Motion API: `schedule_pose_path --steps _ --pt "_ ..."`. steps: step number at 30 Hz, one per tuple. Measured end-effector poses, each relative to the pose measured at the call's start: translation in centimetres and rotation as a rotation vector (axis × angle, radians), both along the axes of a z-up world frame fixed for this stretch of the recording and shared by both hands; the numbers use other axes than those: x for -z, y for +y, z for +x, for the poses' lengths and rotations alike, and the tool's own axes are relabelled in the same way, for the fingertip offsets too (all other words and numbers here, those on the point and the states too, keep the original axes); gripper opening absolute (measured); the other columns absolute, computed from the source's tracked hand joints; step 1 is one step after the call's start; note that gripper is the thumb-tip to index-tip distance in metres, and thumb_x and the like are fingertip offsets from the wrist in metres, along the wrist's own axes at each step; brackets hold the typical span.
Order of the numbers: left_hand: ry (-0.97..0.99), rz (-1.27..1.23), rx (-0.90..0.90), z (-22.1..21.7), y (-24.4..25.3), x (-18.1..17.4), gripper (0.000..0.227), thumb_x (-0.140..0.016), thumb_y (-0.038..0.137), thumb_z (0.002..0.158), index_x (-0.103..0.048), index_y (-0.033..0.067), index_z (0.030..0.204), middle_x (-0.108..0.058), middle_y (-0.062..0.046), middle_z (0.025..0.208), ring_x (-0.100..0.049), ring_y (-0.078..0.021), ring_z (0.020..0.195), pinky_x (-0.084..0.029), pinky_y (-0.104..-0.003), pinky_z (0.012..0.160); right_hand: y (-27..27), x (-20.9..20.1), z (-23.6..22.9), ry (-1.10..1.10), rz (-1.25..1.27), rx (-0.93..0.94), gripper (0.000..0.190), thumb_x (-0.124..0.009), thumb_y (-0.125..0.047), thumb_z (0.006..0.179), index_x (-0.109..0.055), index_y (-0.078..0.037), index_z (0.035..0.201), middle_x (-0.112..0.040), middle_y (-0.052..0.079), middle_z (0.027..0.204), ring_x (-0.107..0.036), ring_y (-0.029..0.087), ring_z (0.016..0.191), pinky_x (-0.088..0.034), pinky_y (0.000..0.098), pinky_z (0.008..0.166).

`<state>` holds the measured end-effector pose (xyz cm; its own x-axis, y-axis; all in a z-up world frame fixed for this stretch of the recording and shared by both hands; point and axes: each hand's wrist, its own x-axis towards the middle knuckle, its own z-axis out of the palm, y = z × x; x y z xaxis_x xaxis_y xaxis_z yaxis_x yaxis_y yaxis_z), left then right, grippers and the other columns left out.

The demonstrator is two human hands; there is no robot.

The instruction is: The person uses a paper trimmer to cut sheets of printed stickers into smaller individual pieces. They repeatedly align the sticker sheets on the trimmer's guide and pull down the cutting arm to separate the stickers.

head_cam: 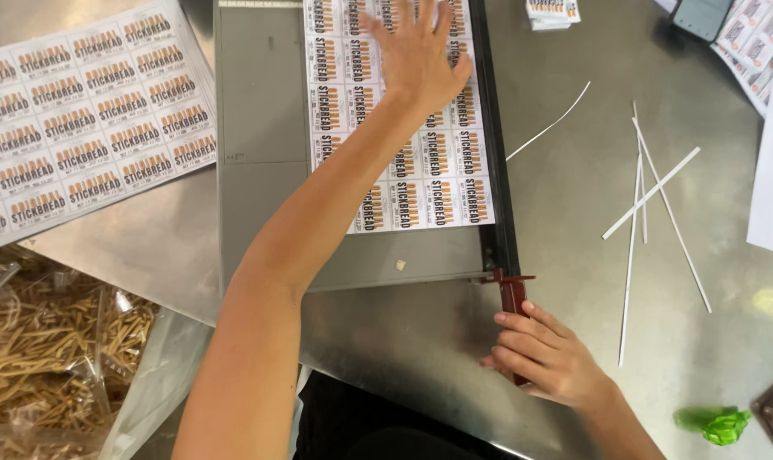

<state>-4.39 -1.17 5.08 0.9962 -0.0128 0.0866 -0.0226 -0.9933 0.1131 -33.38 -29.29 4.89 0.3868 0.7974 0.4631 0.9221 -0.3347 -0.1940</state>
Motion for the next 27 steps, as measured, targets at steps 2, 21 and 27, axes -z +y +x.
schedule_pose_path --steps 2,21,27 --pt "0.077 0.067 -0.076 -0.4 0.0 -0.9 0.086 -0.041 0.064 0.097 -0.023 0.0059 0.158 -0.02 -0.022 0.163 -0.021 -0.0553 0.146 -0.029 -0.079 0.106 0.4 -2.6 0.6 0.027 0.159 0.012 0.032 -0.09 -0.03 0.078 -0.067 -0.012 0.089 -0.071 0.004 0.095 -0.071 0.028 0.108 -0.047 0.0481 0.109" --pt "-0.11 -0.121 0.297 -5.9 3.1 3.3 0.076 -0.05 0.046 0.102 -0.026 0.0006 0.158 -0.02 -0.02 0.164 -0.017 -0.0369 0.151 -0.013 -0.077 0.114 4.6 -12.0 4.9 0.078 0.921 0.012 0.048 -0.066 -0.053 0.099 -0.052 -0.008 0.095 -0.06 0.006 0.077 -0.068 0.024 0.07 -0.057 0.0443 0.091" --pt "-0.087 -0.13 0.229 -3.1 1.1 2.9 0.064 -0.048 0.036 0.102 -0.039 0.0023 0.156 -0.04 -0.01 0.16 -0.04 -0.0277 0.147 -0.031 -0.065 0.118 5.1 -12.1 4.8 0.055 0.937 0.031 0.046 -0.067 -0.051 0.099 -0.053 -0.007 0.094 -0.059 0.006 0.075 -0.067 0.024 0.069 -0.058 0.046 0.09"
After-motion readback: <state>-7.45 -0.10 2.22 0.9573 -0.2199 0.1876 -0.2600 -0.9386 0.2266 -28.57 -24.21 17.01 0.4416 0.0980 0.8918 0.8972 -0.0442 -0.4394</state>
